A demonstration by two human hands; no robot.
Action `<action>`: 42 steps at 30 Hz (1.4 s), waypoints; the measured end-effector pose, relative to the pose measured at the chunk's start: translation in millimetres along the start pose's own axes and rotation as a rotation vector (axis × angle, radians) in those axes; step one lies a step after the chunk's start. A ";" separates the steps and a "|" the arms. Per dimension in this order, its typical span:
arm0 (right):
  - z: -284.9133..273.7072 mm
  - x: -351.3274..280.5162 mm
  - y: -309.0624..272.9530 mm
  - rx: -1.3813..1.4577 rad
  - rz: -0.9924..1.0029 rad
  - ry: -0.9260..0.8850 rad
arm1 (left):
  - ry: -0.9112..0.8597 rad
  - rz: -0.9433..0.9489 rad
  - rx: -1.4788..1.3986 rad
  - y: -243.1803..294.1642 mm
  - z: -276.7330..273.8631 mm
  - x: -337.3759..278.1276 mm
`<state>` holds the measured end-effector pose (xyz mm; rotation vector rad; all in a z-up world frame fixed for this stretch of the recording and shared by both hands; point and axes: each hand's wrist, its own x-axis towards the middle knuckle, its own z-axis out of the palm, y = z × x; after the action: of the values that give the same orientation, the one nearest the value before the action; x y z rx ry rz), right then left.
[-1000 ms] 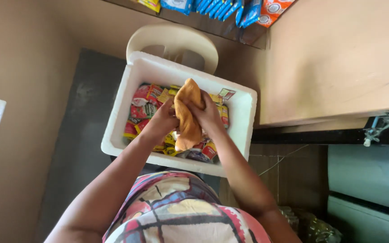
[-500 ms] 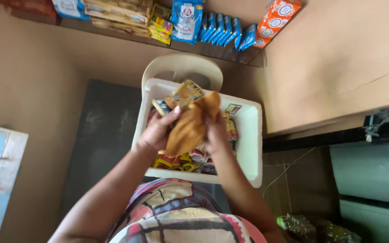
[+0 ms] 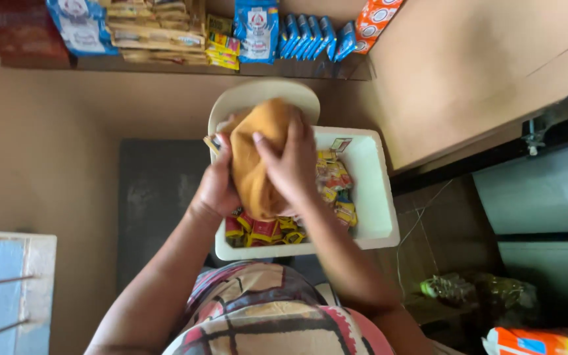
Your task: Organizing and stocking food products on grocery store shelves.
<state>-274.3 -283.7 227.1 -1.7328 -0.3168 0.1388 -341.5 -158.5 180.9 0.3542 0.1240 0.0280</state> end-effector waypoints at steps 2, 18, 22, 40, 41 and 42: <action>30.8 -13.8 15.1 -0.599 -0.459 0.126 | -0.131 0.036 0.135 -2.2 -4.7 -5.8; 82.0 -18.8 0.7 -0.368 -0.438 0.114 | -0.200 -0.053 0.131 47.4 -5.2 8.1; 75.0 -16.1 3.1 -0.375 -0.436 0.106 | -0.146 -0.205 -0.071 33.5 -16.3 1.2; -32.8 45.1 26.7 -0.024 -0.185 -0.003 | -0.285 -0.232 0.370 7.3 24.2 10.5; -44.6 48.2 27.4 0.108 -0.067 -0.083 | -0.369 -0.228 0.388 12.5 31.6 10.0; -53.4 54.9 28.2 0.107 -0.080 -0.085 | -0.377 -0.217 0.393 14.6 40.1 13.2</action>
<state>-203.9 -322.8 214.0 -1.6090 -0.4334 0.1688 -323.5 -157.9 221.7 0.7290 -0.2097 -0.2808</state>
